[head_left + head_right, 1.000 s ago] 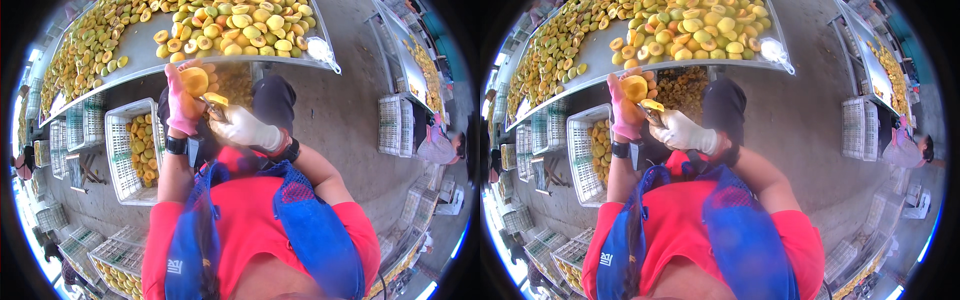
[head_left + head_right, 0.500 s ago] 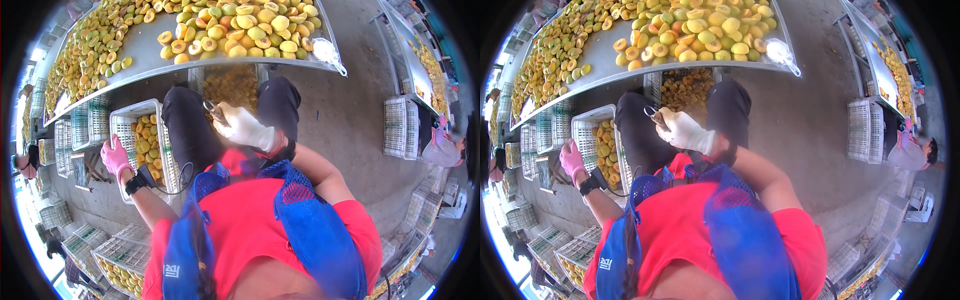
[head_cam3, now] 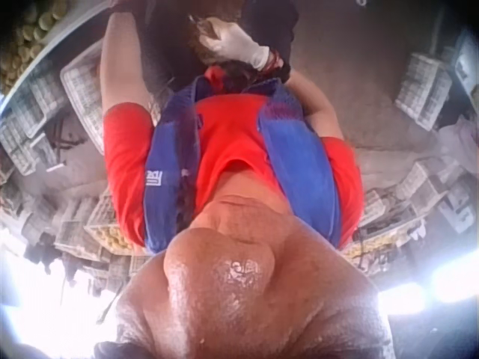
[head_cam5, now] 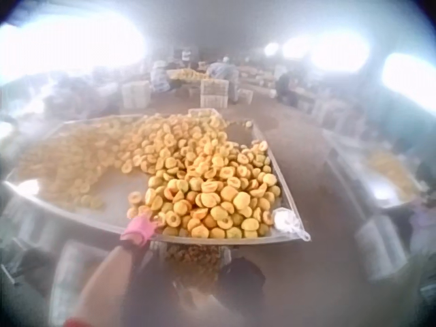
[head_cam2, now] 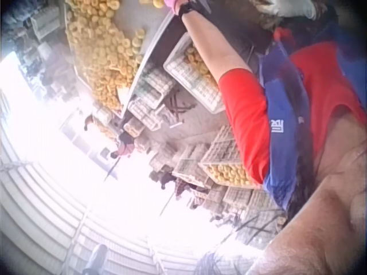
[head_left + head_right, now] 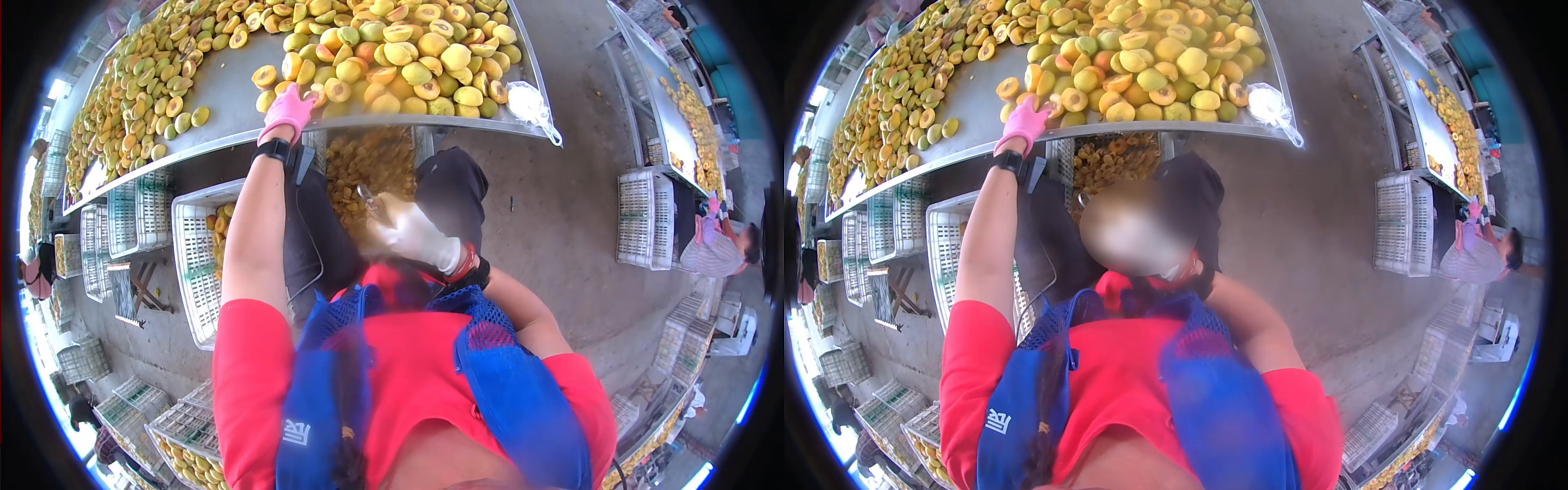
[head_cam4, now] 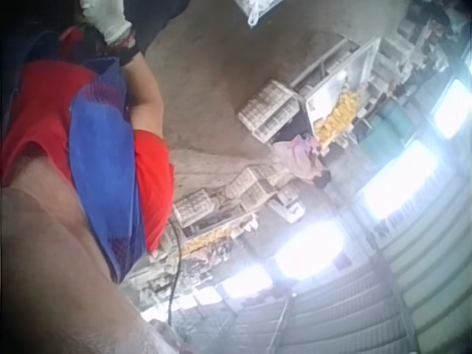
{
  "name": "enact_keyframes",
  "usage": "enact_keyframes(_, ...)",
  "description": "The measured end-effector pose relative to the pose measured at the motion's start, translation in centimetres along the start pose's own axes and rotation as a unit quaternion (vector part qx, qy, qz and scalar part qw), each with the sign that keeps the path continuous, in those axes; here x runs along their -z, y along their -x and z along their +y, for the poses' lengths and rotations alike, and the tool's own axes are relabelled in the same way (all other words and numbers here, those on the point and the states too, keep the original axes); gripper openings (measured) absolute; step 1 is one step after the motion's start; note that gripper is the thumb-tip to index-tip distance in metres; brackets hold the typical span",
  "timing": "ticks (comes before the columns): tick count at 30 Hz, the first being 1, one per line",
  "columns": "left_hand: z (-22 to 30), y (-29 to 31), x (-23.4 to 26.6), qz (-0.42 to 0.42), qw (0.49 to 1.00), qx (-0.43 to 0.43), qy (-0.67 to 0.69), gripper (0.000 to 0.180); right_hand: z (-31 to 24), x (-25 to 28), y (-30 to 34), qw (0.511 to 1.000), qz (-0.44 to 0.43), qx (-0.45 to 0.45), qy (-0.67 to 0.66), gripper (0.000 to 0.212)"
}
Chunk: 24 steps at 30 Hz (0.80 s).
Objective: Pitting peaches using a small knife at a processing table.
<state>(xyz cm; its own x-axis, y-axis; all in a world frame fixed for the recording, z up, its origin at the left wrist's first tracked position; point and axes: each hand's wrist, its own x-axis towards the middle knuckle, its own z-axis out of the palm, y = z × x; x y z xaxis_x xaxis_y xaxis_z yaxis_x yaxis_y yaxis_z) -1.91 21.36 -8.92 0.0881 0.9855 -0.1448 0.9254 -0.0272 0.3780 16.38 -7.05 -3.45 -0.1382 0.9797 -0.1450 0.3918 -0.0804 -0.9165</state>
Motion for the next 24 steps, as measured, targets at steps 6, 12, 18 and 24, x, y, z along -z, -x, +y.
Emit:
enact_keyframes(6,2.0,-1.4,-1.0,-0.039,0.991,0.003,-0.128,0.062,1.4,1.1,0.2,1.000,0.012,-0.007,-0.026,0.022)
enact_keyframes(12,-0.4,-1.0,-2.3,0.021,0.999,-0.029,0.021,0.061,1.0,0.2,-0.5,0.999,0.002,-0.001,-0.047,0.020)
enact_keyframes(18,1.6,2.8,-1.4,0.075,0.967,-0.088,0.229,0.055,1.0,0.6,-0.8,0.997,0.047,0.049,-0.020,0.019)
enact_keyframes(24,4.8,12.1,0.9,0.038,0.828,-0.226,0.512,0.048,-1.4,2.6,-2.5,0.973,0.192,0.120,-0.038,0.019)
